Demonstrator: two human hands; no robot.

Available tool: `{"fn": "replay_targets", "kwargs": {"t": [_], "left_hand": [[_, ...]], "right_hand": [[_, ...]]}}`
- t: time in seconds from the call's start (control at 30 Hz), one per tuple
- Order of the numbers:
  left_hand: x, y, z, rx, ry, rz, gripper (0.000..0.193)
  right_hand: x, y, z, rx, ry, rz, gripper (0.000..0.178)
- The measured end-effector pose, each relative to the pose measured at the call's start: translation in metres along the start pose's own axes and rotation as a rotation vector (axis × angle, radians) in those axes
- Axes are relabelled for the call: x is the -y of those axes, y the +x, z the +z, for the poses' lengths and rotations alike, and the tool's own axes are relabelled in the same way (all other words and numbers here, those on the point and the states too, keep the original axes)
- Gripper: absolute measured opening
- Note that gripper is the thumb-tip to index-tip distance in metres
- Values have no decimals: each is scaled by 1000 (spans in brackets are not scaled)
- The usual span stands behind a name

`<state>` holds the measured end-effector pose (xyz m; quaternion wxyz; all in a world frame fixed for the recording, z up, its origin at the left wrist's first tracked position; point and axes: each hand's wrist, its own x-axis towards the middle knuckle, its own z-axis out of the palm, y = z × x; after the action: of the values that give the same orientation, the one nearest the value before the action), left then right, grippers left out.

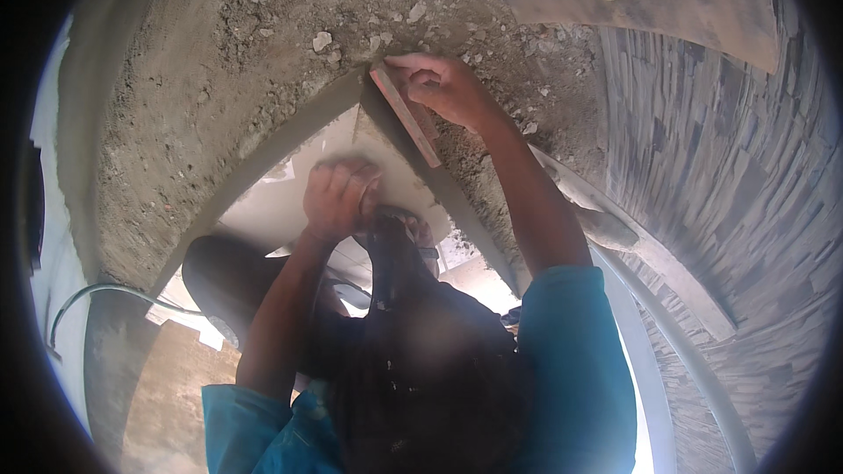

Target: The person smooths wet concrete on stair treads and risers using a wooden float and a trowel. They repeatedly scrape and level the surface, occasionally pausing to reposition or retrieve tools.

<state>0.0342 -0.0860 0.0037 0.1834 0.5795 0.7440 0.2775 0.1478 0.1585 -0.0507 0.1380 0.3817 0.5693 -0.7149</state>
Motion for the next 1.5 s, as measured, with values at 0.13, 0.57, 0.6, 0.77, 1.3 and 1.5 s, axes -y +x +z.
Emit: {"fn": "replay_targets", "kwargs": {"t": [0.13, 0.57, 0.6, 0.77, 1.3, 1.5], "left_hand": [[-1, 3, 1, -6, -7, 11, 23], [-42, 47, -47, -94, -1136, -799, 22], [-36, 63, -55, 68, -1565, -914, 33], [9, 19, -88, 136, -1733, -891, 68], [103, 142, -60, 556, -826, -598, 62], [99, 155, -17, 684, -712, -539, 57]], "right_hand": [[17, 27, 5, 29, -16, -35, 46], [40, -145, -12, 141, 869, -226, 50], [50, -137, -2, 200, 912, -276, 51], [100, -76, 68, 334, 789, -317, 55], [-18, -133, 150, -241, -335, -710, 10], [-19, -132, 154, -217, -321, -663, 10]]}}
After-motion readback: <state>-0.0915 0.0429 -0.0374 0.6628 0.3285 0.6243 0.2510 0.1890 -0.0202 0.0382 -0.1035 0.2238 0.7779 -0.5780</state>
